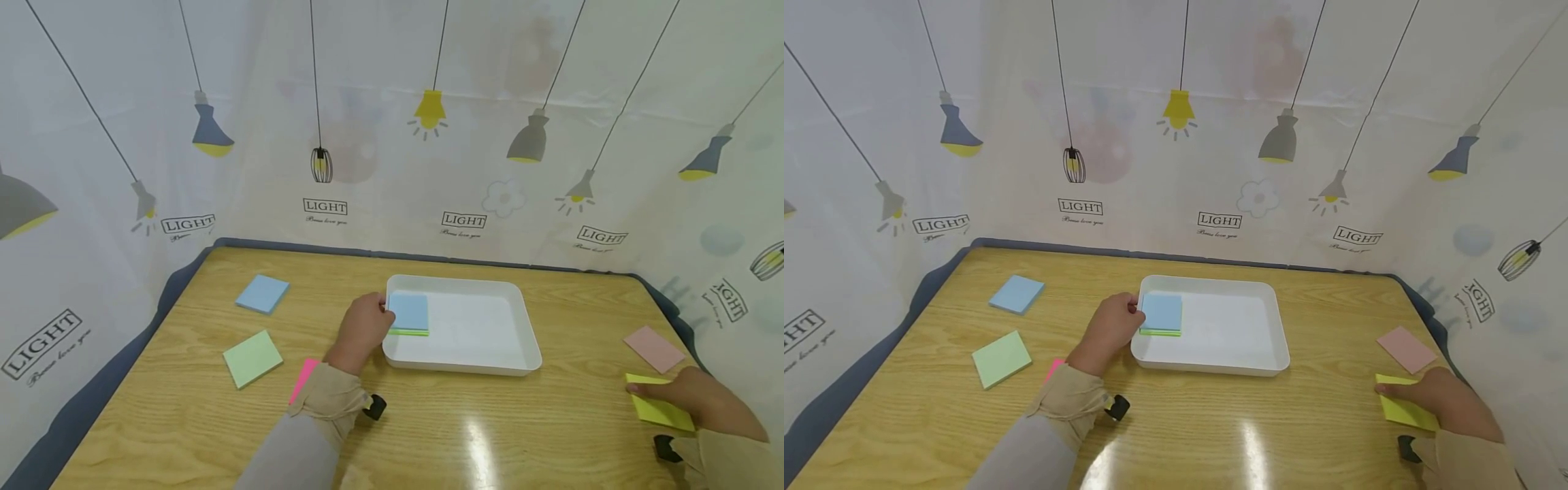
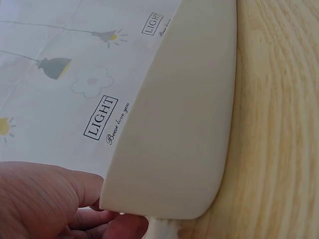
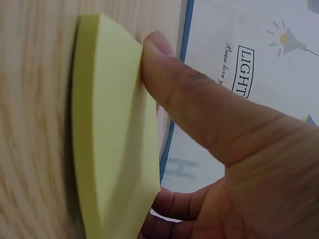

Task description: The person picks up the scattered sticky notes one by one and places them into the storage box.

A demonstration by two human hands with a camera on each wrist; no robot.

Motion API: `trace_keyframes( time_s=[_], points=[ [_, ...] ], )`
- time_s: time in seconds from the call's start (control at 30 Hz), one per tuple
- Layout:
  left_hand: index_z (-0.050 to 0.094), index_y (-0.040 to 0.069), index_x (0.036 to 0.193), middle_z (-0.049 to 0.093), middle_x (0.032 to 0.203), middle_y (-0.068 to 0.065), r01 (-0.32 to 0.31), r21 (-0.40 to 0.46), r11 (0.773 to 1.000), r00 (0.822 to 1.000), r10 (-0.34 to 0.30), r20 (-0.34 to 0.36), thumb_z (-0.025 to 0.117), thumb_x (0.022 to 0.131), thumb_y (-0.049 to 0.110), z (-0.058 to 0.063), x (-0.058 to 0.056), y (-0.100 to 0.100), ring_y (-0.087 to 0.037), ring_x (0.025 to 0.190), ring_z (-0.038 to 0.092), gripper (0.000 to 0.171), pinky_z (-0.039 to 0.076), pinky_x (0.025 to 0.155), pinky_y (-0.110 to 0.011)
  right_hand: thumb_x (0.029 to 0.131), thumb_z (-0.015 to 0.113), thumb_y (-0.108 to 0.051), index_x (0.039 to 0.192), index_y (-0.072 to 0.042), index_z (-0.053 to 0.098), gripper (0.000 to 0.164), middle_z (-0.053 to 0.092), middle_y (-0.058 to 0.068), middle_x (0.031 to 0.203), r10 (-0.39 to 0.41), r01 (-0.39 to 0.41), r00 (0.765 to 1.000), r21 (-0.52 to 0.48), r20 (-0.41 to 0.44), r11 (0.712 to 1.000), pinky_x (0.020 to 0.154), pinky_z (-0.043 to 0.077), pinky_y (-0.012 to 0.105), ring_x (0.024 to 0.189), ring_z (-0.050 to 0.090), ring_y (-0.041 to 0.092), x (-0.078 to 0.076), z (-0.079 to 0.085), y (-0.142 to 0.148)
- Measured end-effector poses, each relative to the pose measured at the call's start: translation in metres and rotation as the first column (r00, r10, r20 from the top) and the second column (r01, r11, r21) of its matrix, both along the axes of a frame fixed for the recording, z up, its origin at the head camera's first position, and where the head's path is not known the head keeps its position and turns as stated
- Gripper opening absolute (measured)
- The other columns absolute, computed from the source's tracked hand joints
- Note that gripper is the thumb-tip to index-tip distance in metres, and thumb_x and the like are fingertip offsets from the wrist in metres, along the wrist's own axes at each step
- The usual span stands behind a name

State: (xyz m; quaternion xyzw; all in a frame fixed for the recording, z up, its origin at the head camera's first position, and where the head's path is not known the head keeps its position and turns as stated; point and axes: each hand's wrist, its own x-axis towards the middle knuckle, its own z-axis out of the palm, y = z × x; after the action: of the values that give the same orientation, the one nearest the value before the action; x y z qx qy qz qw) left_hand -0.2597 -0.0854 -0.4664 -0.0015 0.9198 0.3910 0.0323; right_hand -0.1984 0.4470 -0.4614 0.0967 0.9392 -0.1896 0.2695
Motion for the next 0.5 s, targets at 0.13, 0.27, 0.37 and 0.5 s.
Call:
trace_keyframes(
  time_s=[0.13,0.27,0.37,0.5],
  points=[
    [0.057,0.012,0.086,0.057,0.077,-0.004,-0.004,0.004,1.0,1.0,0.004,0.006,0.05,0.09,0.019,0.0005,-0.0001,-0.0002,-0.018,0.061,0.046,0.011,0.038,0.054,-0.031,0.079,0.058,-0.063,0.112,0.03,0.035,0.101,0.052,0.034,0.092,-0.023,0.022,1.0,-0.025,-0.015,0.999,0.068,0.048,0.039,0.078,0.052,0.027,0.0004,0.0003,-0.0015],
    [0.059,0.011,0.092,0.059,0.083,-0.004,-0.003,0.003,1.0,1.0,0.003,0.01,0.05,0.09,0.019,0.0012,0.0003,0.0,-0.018,0.064,0.049,0.012,0.04,0.056,-0.031,0.08,0.059,-0.061,0.121,0.03,0.026,0.105,0.042,0.047,0.106,-0.035,0.033,0.999,-0.066,-0.028,0.997,0.073,0.047,0.042,0.088,0.051,0.038,0.0003,-0.0012,-0.002],
    [0.06,0.01,0.094,0.06,0.085,-0.004,0.001,-0.002,1.0,1.0,-0.001,0.01,0.05,0.09,0.019,0.001,0.0005,0.0001,-0.018,0.065,0.05,0.014,0.041,0.058,-0.031,0.08,0.058,-0.061,0.125,0.032,0.015,0.112,0.024,0.052,0.126,-0.02,0.018,0.999,-0.061,-0.036,0.998,0.079,0.046,0.048,0.1,0.047,0.046,-0.0005,-0.002,-0.0014],
    [0.06,0.01,0.095,0.06,0.085,-0.004,0.003,-0.003,1.0,1.0,-0.003,0.01,0.05,0.09,0.019,0.0006,0.0005,-0.0003,-0.018,0.065,0.05,0.014,0.041,0.058,-0.031,0.079,0.059,-0.062,0.125,0.031,0.018,0.111,0.034,0.05,0.121,0.014,-0.014,0.996,0.0,-0.086,1.0,0.077,0.046,0.048,0.095,0.049,0.044,-0.0014,-0.0014,-0.0011]
  ],
)
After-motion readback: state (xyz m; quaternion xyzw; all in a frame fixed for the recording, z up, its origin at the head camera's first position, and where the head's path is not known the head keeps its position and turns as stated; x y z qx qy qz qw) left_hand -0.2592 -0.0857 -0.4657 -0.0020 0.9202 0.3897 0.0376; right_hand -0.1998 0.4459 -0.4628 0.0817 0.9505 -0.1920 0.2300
